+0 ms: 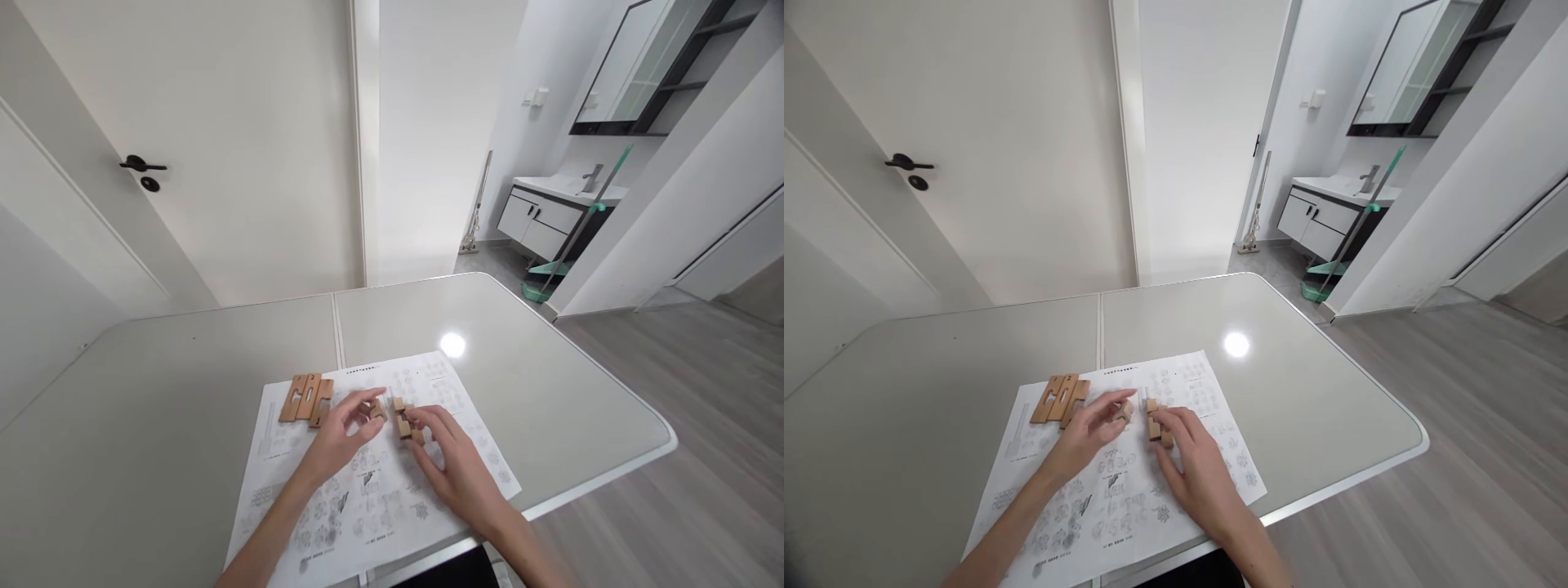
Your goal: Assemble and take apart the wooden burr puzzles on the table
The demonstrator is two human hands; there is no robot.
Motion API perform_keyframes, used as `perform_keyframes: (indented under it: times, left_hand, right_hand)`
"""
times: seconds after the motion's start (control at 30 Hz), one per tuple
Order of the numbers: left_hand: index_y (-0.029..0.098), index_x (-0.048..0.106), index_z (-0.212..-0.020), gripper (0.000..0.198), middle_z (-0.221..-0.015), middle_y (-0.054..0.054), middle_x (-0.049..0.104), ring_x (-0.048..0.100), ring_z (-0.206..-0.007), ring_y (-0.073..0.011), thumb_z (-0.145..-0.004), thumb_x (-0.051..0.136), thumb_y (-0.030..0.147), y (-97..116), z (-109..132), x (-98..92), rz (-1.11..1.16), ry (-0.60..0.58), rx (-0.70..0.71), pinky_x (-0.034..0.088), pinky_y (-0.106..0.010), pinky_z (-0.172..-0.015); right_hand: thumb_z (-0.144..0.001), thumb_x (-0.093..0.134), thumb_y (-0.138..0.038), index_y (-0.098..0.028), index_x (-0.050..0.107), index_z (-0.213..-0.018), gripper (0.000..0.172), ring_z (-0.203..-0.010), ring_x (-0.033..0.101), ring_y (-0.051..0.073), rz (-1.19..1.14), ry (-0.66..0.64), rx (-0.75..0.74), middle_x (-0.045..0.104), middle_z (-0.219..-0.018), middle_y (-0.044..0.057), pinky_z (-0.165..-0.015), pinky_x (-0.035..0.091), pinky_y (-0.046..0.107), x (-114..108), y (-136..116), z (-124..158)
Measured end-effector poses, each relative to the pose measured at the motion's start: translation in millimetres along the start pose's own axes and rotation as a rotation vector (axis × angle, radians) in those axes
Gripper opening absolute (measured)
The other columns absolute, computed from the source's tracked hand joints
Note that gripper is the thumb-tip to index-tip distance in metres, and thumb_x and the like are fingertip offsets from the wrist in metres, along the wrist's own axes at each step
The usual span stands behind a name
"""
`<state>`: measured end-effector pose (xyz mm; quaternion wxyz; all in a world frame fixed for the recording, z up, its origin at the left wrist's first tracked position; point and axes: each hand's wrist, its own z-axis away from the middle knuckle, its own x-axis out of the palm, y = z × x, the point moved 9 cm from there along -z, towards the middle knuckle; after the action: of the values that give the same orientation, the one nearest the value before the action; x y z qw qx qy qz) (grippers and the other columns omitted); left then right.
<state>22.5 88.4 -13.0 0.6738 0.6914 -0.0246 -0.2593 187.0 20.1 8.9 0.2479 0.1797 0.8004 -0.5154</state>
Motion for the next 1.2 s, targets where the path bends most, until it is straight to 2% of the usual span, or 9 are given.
perform_keyframes:
  times: [0.07,0.13,0.27,0.37,0.53,0.77,0.97,1.07,1.2]
  left_hand:
    - [0.023,0.068,-0.107,0.054,-0.084,-0.004,0.061,0.057,-0.074,-0.0198,-0.095,0.041,0.068,1,2,10.6,0.271,-0.095,-0.069,0.052,-0.039,-0.079]
    - [0.022,0.061,-0.084,0.065,-0.070,0.000,0.050,0.047,-0.059,-0.0157,-0.094,0.028,0.078,-1,4,16.5,0.468,-0.108,-0.146,0.049,-0.034,-0.063]
    - [0.022,0.041,-0.065,0.066,-0.055,0.007,0.033,0.027,-0.044,-0.0089,-0.093,0.034,0.082,-7,9,22.3,0.507,-0.091,-0.220,0.026,-0.024,-0.044]
    - [0.021,0.051,-0.077,0.061,-0.058,0.008,0.036,0.027,-0.041,-0.0073,-0.094,0.040,0.079,-12,9,21.9,0.514,-0.051,-0.220,0.022,-0.023,-0.042]
    - [0.020,0.056,-0.092,0.056,-0.064,0.009,0.028,0.019,-0.047,-0.0078,-0.096,0.039,0.074,-18,7,22.6,0.568,-0.013,-0.211,0.031,-0.021,-0.044]
    - [0.024,0.054,-0.131,0.045,-0.089,0.001,0.049,0.036,-0.056,-0.0088,-0.102,0.045,0.057,-7,11,28.5,0.423,-0.115,-0.104,0.043,-0.024,-0.054]
    - [0.021,0.060,-0.123,0.047,-0.090,0.000,0.063,0.039,-0.038,-0.0033,-0.098,0.051,0.061,-9,10,28.7,0.218,-0.139,-0.130,0.041,-0.025,-0.048]
    - [0.022,0.061,-0.124,0.048,-0.101,-0.004,0.067,0.048,-0.040,-0.0052,-0.097,0.053,0.061,-8,9,28.3,0.204,-0.136,-0.140,0.041,-0.026,-0.048]
    - [0.021,0.062,-0.126,0.050,-0.092,-0.001,0.062,0.041,-0.046,-0.0049,-0.098,0.052,0.061,-7,9,26.3,0.221,-0.105,-0.100,0.042,-0.025,-0.054]
  right_hand:
    - [-0.103,0.049,-0.020,-0.030,0.051,-0.138,0.037,-0.116,0.063,0.025,-0.020,-0.002,-0.051,0.061,-0.128,0.010,-0.096,0.058,0.041,7,-19,-13]
    - [-0.101,0.052,-0.020,-0.030,0.054,-0.133,0.033,-0.109,0.066,0.023,-0.032,0.007,-0.082,0.065,-0.122,0.008,-0.089,0.060,0.037,13,-33,-23]
    - [-0.100,0.055,-0.023,-0.026,0.056,-0.125,0.025,-0.099,0.069,0.022,-0.023,0.092,-0.008,0.068,-0.111,0.007,-0.083,0.061,0.034,15,-22,-27]
    - [-0.099,0.057,-0.026,-0.027,0.054,-0.129,0.029,-0.111,0.066,0.027,0.075,0.111,0.059,0.065,-0.122,0.011,-0.093,0.060,0.044,14,5,-14]
    - [-0.095,0.062,-0.027,-0.028,0.050,-0.136,0.043,-0.120,0.062,0.031,0.180,0.084,0.165,0.058,-0.132,0.012,-0.095,0.060,0.048,14,39,14]
    - [-0.100,0.054,-0.028,-0.027,0.061,-0.117,0.018,-0.097,0.068,0.025,0.238,0.091,0.181,0.066,-0.107,0.008,-0.083,0.060,0.040,7,42,19]
    - [-0.102,0.053,-0.032,-0.026,0.062,-0.118,0.020,-0.089,0.069,0.022,0.212,0.127,0.235,0.067,-0.106,0.007,-0.078,0.059,0.035,-8,56,19]
    - [-0.102,0.052,-0.035,-0.026,0.062,-0.120,0.023,-0.098,0.068,0.025,0.220,0.134,0.233,0.066,-0.111,0.009,-0.083,0.059,0.037,-9,61,21]
    - [-0.102,0.051,-0.036,-0.027,0.063,-0.120,0.024,-0.102,0.067,0.026,0.229,0.142,0.215,0.066,-0.112,0.010,-0.088,0.058,0.040,-8,64,22]
